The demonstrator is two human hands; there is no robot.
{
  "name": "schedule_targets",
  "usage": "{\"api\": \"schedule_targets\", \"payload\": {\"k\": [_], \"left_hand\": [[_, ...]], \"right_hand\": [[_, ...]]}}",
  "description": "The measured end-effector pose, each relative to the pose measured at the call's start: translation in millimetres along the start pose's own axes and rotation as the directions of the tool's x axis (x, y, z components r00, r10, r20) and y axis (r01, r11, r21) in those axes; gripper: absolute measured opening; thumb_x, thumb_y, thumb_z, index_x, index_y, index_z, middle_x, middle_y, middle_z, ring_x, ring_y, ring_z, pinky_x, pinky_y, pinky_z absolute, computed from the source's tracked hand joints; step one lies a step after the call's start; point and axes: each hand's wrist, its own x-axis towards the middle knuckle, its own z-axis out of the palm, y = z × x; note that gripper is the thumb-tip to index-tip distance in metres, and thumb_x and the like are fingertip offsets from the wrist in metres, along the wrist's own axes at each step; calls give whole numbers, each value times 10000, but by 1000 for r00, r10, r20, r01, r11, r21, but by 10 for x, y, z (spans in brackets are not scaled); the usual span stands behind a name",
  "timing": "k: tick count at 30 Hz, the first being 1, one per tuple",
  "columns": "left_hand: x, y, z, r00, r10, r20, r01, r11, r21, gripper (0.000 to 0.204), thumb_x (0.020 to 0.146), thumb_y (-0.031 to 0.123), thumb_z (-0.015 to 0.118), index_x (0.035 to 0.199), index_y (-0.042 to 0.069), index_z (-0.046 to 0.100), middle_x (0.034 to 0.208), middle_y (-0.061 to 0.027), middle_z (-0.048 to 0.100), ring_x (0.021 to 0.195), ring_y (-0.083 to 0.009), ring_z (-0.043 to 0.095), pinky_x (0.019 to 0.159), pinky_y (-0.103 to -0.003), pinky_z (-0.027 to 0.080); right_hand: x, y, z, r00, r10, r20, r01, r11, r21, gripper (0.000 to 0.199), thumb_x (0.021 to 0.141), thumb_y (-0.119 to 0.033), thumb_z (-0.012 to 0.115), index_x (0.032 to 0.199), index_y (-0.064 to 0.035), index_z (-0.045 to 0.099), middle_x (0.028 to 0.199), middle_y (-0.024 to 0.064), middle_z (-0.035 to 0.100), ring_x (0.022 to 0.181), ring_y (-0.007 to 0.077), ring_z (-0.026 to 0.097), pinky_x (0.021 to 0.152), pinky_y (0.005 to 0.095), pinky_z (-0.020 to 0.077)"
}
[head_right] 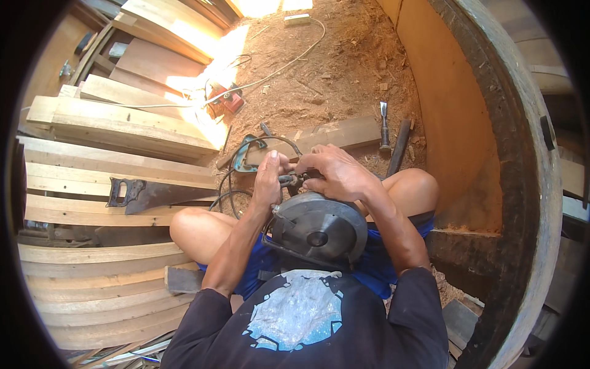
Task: The person unscrews the base of a circular saw and manipulates the internal wires and components.
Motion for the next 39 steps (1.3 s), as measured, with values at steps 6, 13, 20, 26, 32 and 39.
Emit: {"api": "schedule_targets", "payload": {"k": [6, 13, 20, 26, 32, 39], "left_hand": [[117, -22, 109, 998, -57, -15, 58, 996, 61, 574, 1150, 550, 314, 1185, 34, 565, 1020, -166, 717, 899, -214, 720, 777, -328, 575], [-51, 317, 275, 981, -127, 149, 147, 981, -130, 603, 1138, 514, 293, 1297, -6, 554, 1095, -161, 730, 1009, -217, 697, 929, -365, 546], [-156, 156, 91, 915, 18, 403, 14, 997, -76, 470, 1110, 335, 455, 1455, 16, 442, 1352, -140, 597, 1203, -222, 622, 1082, -421, 495], [-230, 235, -52, 865, 18, 501, 88, 979, -186, 454, 1120, 366, 565, 1444, 67, 457, 1379, -126, 589, 1274, -221, 598, 1111, -419, 481], [-302, 262, -34, 868, 107, 484, -80, 994, -77, 486, 1118, 396, 566, 1442, 43, 487, 1479, -135, 560, 1358, -195, 547, 1155, -407, 442], [-356, 381, 25, 860, 101, 500, -87, 995, -52, 567, 1093, 433, 604, 1465, 18, 497, 1575, -186, 499, 1450, -243, 486, 1215, -431, 375]], "right_hand": [[186, -180, -168, 971, 96, 219, -104, 994, 27, 362, 841, -199, 828, 1178, -83, 760, 985, 145, 693, 1054, 379, 643, 911, 477, 493], [188, 82, -62, 977, -154, 148, 133, 981, 140, 270, 847, -142, 806, 1102, -58, 776, 982, 145, 657, 1049, 338, 648, 876, 450, 500], [59, 117, -116, 984, -97, 150, 43, 943, 329, 177, 857, -74, 781, 1028, -32, 758, 947, 111, 611, 956, 283, 626, 860, 408, 490], [-1, -77, -227, 991, -71, 116, 38, 964, 264, 193, 853, -83, 772, 1036, -23, 754, 972, 150, 664, 988, 313, 664, 871, 420, 512], [-44, -329, -302, 961, 220, 169, -212, 975, -59, 303, 851, -139, 740, 1113, 13, 755, 963, 256, 752, 917, 416, 734, 802, 487, 558], [-45, -345, -274, 974, 163, 154, -175, 982, 66, 338, 872, -127, 724, 1166, 36, 760, 1018, 252, 773, 946, 364, 765, 860, 436, 578]]}}
